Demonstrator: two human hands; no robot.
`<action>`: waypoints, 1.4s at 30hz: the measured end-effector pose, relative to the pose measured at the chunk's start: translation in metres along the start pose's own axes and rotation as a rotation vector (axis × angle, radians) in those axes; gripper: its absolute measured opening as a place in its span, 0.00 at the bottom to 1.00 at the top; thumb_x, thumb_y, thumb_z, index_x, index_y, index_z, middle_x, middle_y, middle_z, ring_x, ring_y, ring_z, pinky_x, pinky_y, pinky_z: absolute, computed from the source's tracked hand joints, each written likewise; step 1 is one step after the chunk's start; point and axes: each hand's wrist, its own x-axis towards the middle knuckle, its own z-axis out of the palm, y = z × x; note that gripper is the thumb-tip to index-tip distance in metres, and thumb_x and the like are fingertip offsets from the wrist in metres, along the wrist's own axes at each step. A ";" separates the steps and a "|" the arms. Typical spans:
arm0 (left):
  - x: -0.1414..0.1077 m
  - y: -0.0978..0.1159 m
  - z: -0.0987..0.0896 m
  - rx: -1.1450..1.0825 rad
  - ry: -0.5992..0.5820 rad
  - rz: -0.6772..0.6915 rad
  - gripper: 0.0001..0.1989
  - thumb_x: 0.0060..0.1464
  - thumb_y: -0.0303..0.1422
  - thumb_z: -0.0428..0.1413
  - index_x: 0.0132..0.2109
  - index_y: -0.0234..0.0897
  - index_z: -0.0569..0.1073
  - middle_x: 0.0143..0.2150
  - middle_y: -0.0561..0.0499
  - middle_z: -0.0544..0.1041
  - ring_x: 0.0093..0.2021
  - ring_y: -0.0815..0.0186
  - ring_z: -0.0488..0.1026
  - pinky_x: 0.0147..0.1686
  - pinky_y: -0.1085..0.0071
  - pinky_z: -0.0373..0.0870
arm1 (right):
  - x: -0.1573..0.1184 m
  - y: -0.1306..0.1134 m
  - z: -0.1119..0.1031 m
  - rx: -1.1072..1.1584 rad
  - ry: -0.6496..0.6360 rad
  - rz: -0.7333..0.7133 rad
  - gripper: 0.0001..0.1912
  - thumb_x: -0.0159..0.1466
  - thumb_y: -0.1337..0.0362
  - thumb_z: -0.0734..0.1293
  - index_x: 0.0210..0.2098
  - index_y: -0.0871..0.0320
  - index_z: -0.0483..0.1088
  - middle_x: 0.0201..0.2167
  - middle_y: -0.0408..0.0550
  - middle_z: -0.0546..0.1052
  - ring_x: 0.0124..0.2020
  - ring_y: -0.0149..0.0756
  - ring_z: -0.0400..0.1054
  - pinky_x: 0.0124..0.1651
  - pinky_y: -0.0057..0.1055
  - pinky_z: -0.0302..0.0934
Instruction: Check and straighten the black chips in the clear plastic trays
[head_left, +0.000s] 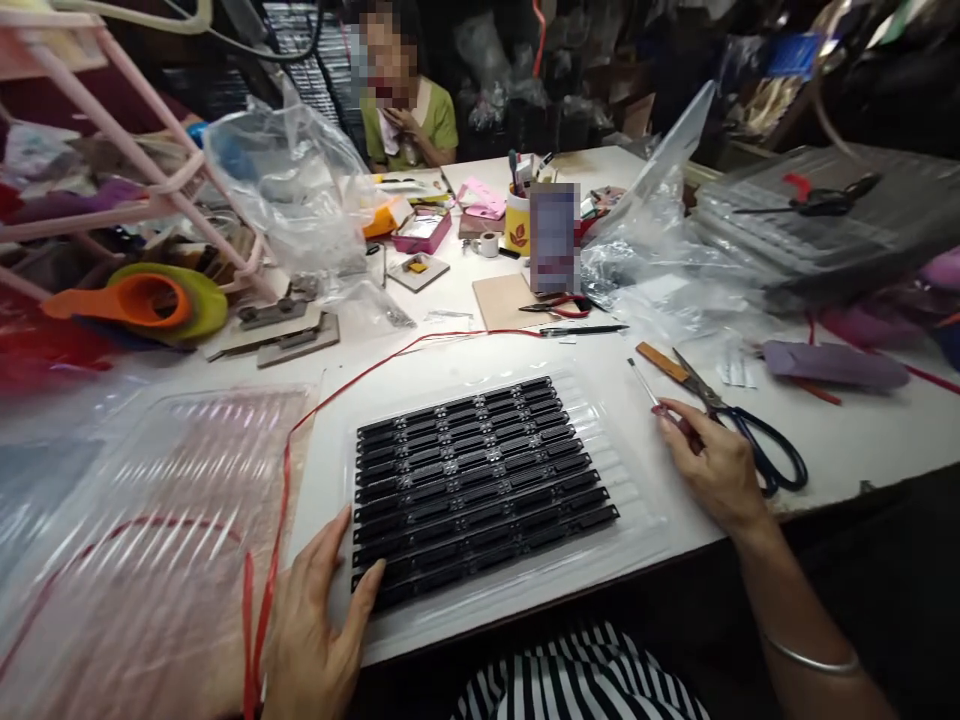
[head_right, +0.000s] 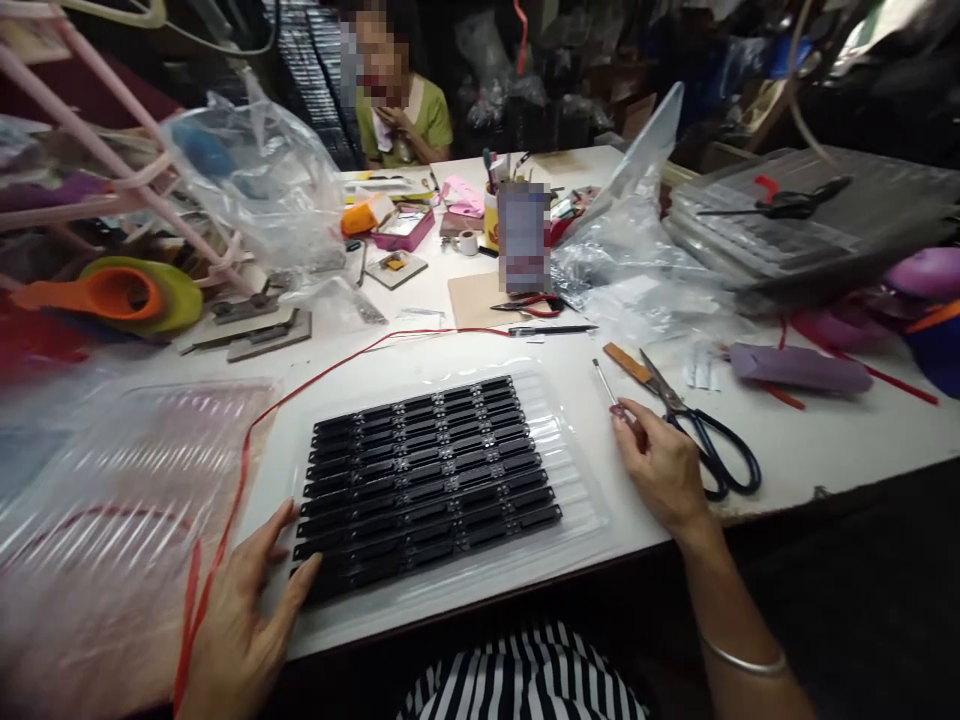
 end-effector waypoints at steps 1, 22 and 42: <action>0.001 0.000 -0.002 0.007 -0.003 0.000 0.31 0.54 0.47 0.51 0.63 0.46 0.59 0.57 0.46 0.68 0.51 0.53 0.67 0.53 0.54 0.62 | -0.003 -0.008 -0.001 0.044 -0.020 -0.008 0.20 0.64 0.55 0.61 0.51 0.57 0.70 0.26 0.45 0.72 0.25 0.34 0.64 0.31 0.31 0.60; 0.005 -0.013 -0.012 -0.008 -0.067 -0.057 0.30 0.54 0.47 0.50 0.62 0.45 0.60 0.59 0.44 0.67 0.56 0.48 0.64 0.56 0.47 0.60 | 0.045 -0.114 0.007 0.896 -0.273 -0.314 0.08 0.68 0.60 0.58 0.43 0.56 0.62 0.36 0.47 0.72 0.34 0.31 0.68 0.37 0.31 0.65; 0.008 -0.002 -0.010 -0.033 0.015 -0.049 0.28 0.51 0.50 0.51 0.60 0.59 0.61 0.52 0.52 0.71 0.46 0.52 0.70 0.48 0.51 0.67 | 0.009 -0.063 0.006 0.499 -0.015 0.067 0.19 0.65 0.54 0.61 0.49 0.60 0.66 0.18 0.37 0.64 0.18 0.27 0.57 0.22 0.26 0.53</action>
